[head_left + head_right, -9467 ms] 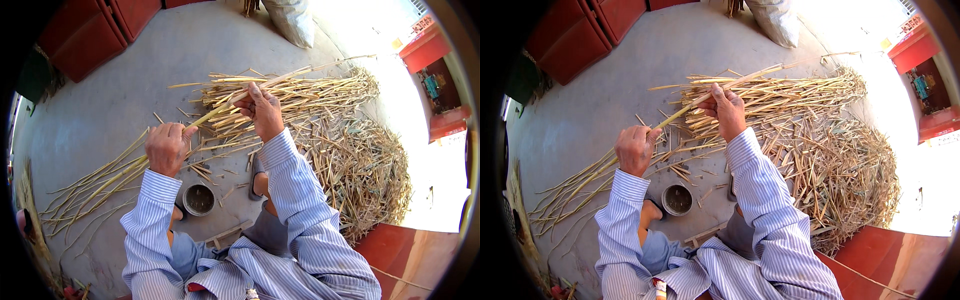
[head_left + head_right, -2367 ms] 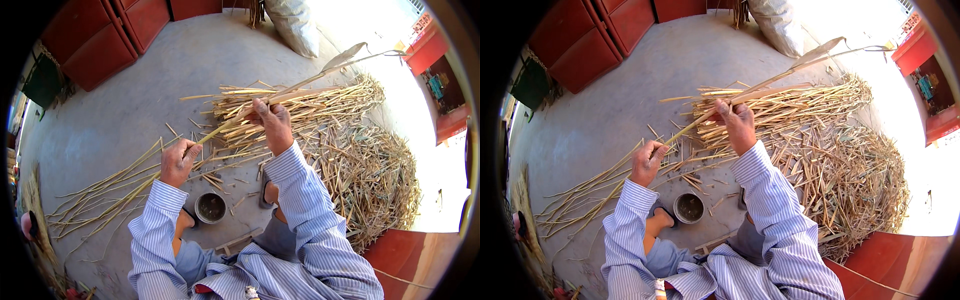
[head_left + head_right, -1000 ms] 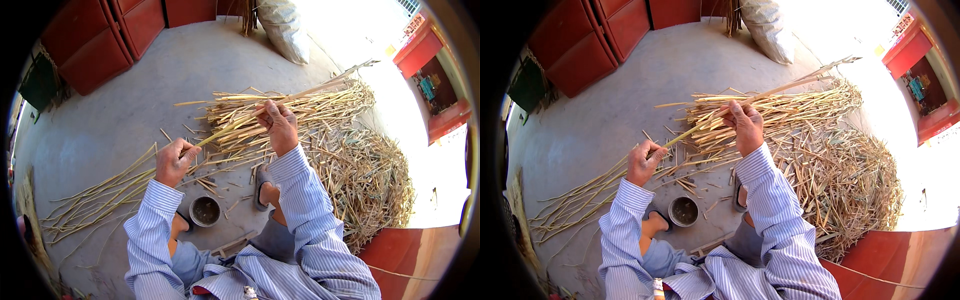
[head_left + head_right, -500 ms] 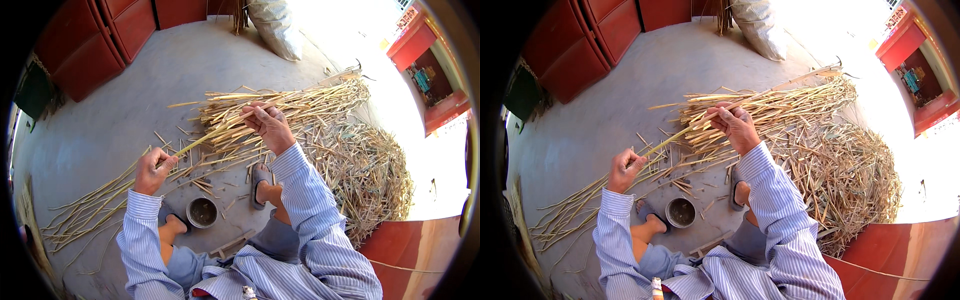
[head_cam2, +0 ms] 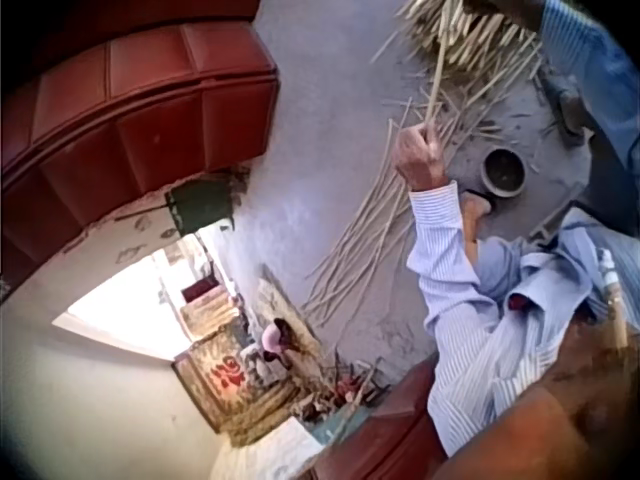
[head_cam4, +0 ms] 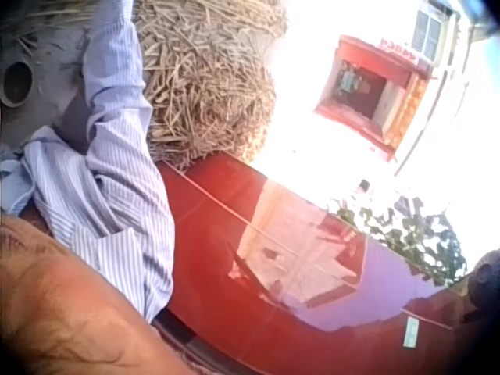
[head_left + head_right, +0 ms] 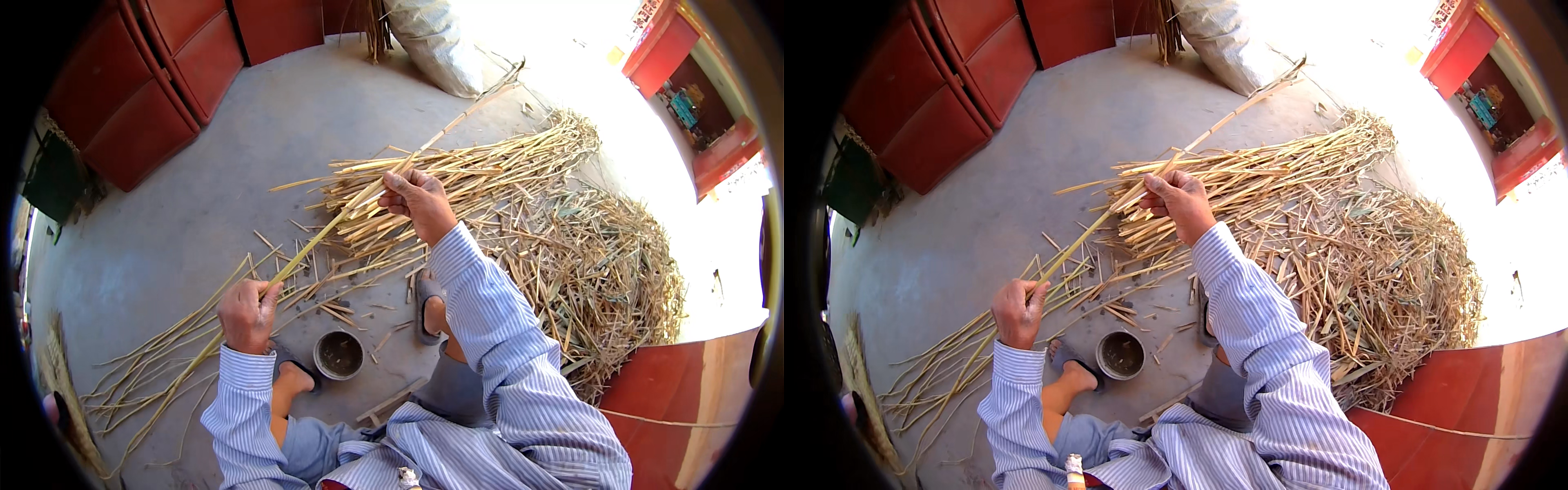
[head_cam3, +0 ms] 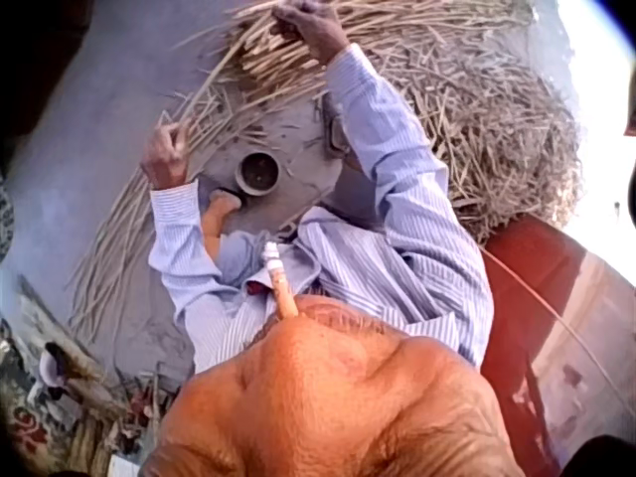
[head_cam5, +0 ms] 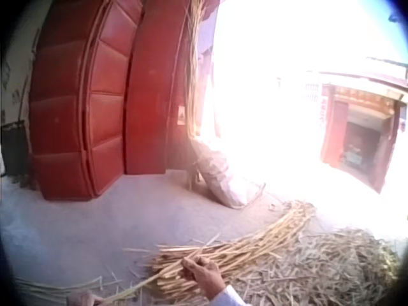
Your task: The person sits on the floor and repeatedly strips dried stalks by hand, separating the fibrous material from the main stem. The stripped fibers are placed into a pile, while the remaining stalks are set aside.
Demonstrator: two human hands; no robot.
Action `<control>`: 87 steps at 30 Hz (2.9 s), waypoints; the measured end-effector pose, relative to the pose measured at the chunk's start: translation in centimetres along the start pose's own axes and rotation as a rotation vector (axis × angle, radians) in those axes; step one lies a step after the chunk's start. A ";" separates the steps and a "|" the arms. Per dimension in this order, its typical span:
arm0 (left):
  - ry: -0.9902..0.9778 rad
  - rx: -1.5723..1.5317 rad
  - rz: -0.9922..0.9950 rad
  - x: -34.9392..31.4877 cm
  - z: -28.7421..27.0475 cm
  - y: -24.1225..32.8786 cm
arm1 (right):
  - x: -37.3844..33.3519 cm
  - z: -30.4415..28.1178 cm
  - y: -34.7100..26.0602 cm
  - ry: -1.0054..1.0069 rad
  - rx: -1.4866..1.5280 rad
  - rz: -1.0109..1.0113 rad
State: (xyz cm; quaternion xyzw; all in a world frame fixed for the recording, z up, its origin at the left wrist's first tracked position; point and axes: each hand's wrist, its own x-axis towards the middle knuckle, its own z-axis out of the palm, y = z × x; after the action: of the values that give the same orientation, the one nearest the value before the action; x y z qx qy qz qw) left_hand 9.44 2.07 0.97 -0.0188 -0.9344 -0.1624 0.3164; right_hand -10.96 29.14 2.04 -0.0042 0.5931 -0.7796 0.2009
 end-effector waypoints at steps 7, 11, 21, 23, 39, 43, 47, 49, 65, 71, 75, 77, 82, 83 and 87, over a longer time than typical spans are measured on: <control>-0.151 -0.121 -0.168 0.4 -0.5 -0.8 | -1.0 2.6 1.1 -0.103 -0.132 -0.122; -0.140 -0.223 -0.161 1.9 1.3 0.1 | -3.0 5.3 1.7 -0.365 -0.207 -0.270; -0.241 -0.217 -0.097 2.0 3.2 -1.9 | 0.3 -1.1 0.5 0.087 0.171 -0.033; -0.277 -0.312 -0.037 1.3 3.3 -1.5 | -0.2 2.0 1.5 -0.207 0.140 0.109; -0.248 -0.315 -0.163 1.2 2.8 -0.5 | -2.2 5.5 6.2 -0.326 0.145 0.078; -0.211 -0.518 -0.226 1.9 4.3 -1.6 | -0.2 3.3 3.6 -0.224 0.238 -0.057; -0.373 -0.525 -0.358 2.2 3.3 -2.0 | -0.1 3.2 2.7 -0.182 0.227 -0.117; -0.399 -0.561 -0.367 2.5 3.7 -2.0 | -0.2 2.8 1.9 -0.080 0.206 -0.170; -0.458 -0.855 -0.485 3.9 4.1 -0.7 | -1.6 3.7 3.5 -0.315 0.204 -0.106; -0.282 -0.697 -0.414 2.4 6.0 -0.9 | -1.3 4.9 3.7 -0.092 -0.007 -0.181; -0.213 -0.525 -0.309 2.7 5.9 0.4 | -1.3 4.7 3.1 0.026 -0.073 -0.162; -0.271 -0.542 -0.310 2.3 5.7 -0.6 | -0.8 3.1 2.0 0.101 -0.046 -0.199; -0.578 -0.579 -0.366 1.3 2.8 -3.6 | 0.2 -1.6 -0.3 0.209 -0.045 -0.249; -0.627 -0.590 -0.401 1.2 2.6 -3.7 | 0.0 -1.5 0.0 0.197 -0.037 -0.234; -0.484 -0.684 -0.337 1.4 5.1 -2.4 | -0.1 0.6 1.3 0.103 -0.043 -0.199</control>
State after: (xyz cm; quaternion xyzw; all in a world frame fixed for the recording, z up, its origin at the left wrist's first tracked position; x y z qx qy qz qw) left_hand 4.95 1.30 -2.71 -0.0073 -0.8640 -0.5023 0.0335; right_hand -10.31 28.38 1.05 -0.0273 0.6157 -0.7821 0.0918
